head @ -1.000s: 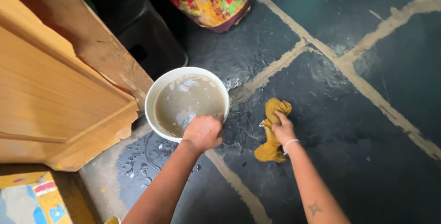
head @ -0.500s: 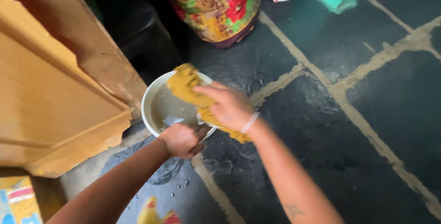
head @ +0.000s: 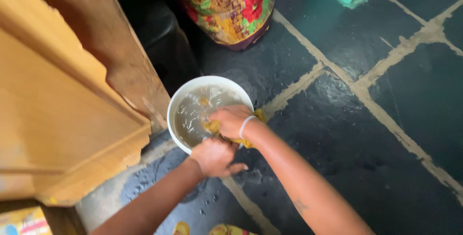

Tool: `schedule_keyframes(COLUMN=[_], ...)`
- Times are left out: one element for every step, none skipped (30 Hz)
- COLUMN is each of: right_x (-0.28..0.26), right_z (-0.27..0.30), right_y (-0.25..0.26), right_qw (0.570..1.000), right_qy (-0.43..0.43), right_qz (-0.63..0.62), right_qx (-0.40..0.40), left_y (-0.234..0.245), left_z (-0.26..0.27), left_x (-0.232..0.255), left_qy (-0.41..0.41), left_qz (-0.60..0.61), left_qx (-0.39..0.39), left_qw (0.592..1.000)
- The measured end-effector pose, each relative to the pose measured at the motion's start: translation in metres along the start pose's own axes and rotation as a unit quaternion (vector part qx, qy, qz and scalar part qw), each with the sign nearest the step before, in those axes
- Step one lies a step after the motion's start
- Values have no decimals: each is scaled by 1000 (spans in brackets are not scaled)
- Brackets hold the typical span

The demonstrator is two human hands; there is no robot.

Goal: The person cleans the floor by hand using a cloth. The person repeatedly wets and wrings out a yellow cloth in a bucket of water, then uses it to scrub the tiled floor surface.

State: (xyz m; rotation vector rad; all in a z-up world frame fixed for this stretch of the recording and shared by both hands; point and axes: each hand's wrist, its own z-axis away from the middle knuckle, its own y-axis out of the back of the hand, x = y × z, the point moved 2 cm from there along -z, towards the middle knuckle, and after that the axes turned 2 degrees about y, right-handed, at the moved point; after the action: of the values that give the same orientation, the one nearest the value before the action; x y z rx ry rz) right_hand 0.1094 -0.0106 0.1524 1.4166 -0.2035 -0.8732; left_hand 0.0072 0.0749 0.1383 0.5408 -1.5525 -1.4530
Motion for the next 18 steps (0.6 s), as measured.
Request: schedule_keyframes(right_x=[-2,-3,-6,-11,-15,-19,-22,-26,-29,-32,-34,-39,-42,-45,-50,-53,-55,-54], right_z=[2,5,13,20,27,35,42,49,57,63,69,73,77,81,84,89,95,101], right_y=[11,25,38,51,63,75,87,96,104,109,110,110,110,107,104,103,100,98], right_qw=[998,998,996,992,991,985,979,978,974,969,969,966,962,963,959,954,953,947], right_qy=[-15,-17,3,23,18,29,38,31,35,39,26,48,68,52,37,22,4,-16], right_qz=[-56,-58,-89,-119,-124,-154,-181,-183,-200,-215,-217,-208,-195,-194,-200,-205,-204,-234], right_qx=[5,12,28,45,51,69,86,92,104,116,117,148,179,180,198,216,224,221], left_y=[3,4,2,1,1,0,-2,-4,-6,-7,-9,-12,-16,-15,-12,-15,-20,-24], left_z=[0,-1,1,3,3,3,4,7,7,5,5,6,7,8,10,9,9,9], left_x=[1,2,3,2,0,-1,-1,-3,-4,-7,-6,-6,-7,-8,-9,-10,-14,-15], left_qy=[-4,10,25,22,23,24,17,34,47,37,40,43,29,-45,-119,-135,-70,-4], left_qz=[-7,-1,8,4,24,45,42,32,24,22,48,73,79,44,11,19,31,38], left_qx=[-1,-25,-54,-60,-56,-53,-57,-107,-156,-159,-112,-64,-69,75,220,218,124,29], left_qw=[1000,1000,998,998,998,997,997,993,986,986,992,994,994,995,968,966,989,999])
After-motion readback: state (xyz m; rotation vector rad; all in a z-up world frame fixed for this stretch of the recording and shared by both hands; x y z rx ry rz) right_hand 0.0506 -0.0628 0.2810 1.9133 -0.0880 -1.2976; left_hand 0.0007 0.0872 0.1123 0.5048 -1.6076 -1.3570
